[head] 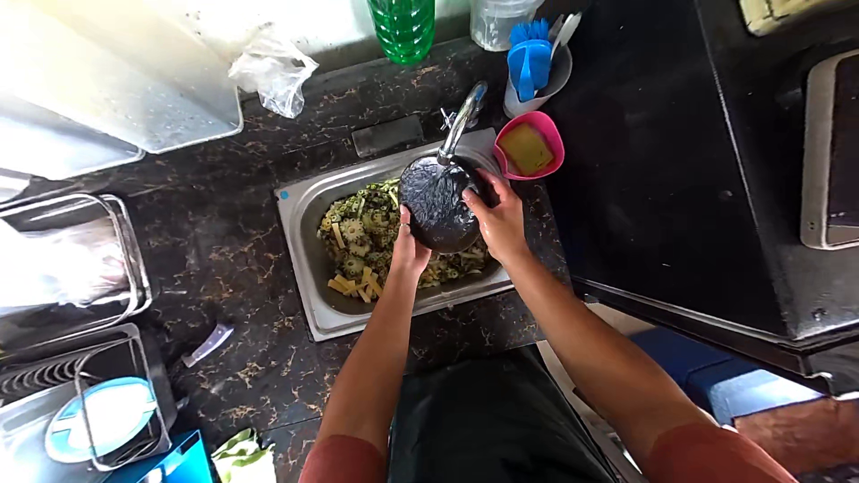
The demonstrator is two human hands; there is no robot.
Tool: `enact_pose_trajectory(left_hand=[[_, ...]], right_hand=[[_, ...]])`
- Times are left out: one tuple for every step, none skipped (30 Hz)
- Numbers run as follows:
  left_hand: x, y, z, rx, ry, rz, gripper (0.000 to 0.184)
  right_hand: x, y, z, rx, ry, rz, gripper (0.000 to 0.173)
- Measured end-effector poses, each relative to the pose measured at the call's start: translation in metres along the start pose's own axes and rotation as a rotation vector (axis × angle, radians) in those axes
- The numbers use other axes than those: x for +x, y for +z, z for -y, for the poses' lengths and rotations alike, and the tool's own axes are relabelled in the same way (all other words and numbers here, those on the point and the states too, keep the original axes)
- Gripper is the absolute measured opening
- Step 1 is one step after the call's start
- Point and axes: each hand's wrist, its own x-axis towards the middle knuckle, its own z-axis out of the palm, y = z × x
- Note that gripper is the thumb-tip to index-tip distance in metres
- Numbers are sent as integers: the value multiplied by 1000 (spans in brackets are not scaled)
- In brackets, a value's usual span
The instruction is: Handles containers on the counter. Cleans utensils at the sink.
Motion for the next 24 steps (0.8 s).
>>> enact_pose_trajectory(left_hand=[[-4,0,-6,1,21,50,66],[-9,0,-13,12,30,85,64],[-14,0,-22,18,34,108,58],[-19,-2,-30,35,36,105,52],[-26,-4,-37,65,37,75,48],[-34,-8,-45,89,38,35,49],[-41,-10,-52,99,39,-18,51],[-49,-10,-60,99,39,-73,48],[-56,-10,-65,84,41,-129,42],[-61,-11,-67,55,41,-186,37],[-66,-12,-68,28,43,-234,35],[-70,-14,-68,16,55,-265,33],[-73,-15,-67,17,74,-292,32],[-76,-17,-65,30,97,-310,33],[-79,-19,-63,57,117,-313,39],[-81,-19,-62,92,136,-308,44],[-81,-17,-62,122,143,-310,47],[-81,-17,-62,132,141,-306,47],[-78,-18,-61,125,132,-292,46],[-75,-18,-61,111,120,-278,45],[-71,-16,-59,95,111,-268,44],[-67,-14,-55,80,102,-264,44],[-62,-11,-52,67,96,-261,45],[-58,-9,-49,46,95,-248,48]], right_hand=[[-3,-4,1,67,49,-3,54],[-5,-9,-1,121,100,16,56],[-5,-14,-4,134,139,56,58],[-3,-17,-7,110,165,111,59],[-1,-19,-11,62,193,168,60],[2,-20,-14,-6,212,226,60],[7,-19,-17,-87,225,281,60],[14,-16,-16,-170,229,334,58],[24,-12,-15,-258,208,372,55],[36,-7,-11,-358,159,391,51],[48,-3,-3,-457,92,389,46],[63,3,9,-538,24,372,43],[78,8,21,-599,-29,351,41],[92,14,30,-640,-57,348,41],[105,19,36,-652,-66,347,40],[116,24,38,-624,-55,361,38],[124,29,38,-550,-27,385,35],[127,34,39,-395,35,418,30],[125,39,42,-169,146,463,28],[119,43,46,67,287,503,30],[111,46,49,260,425,549,34],[104,48,49,392,536,597,39],[98,49,48,477,621,624,44],[94,50,46,539,677,621,47]])
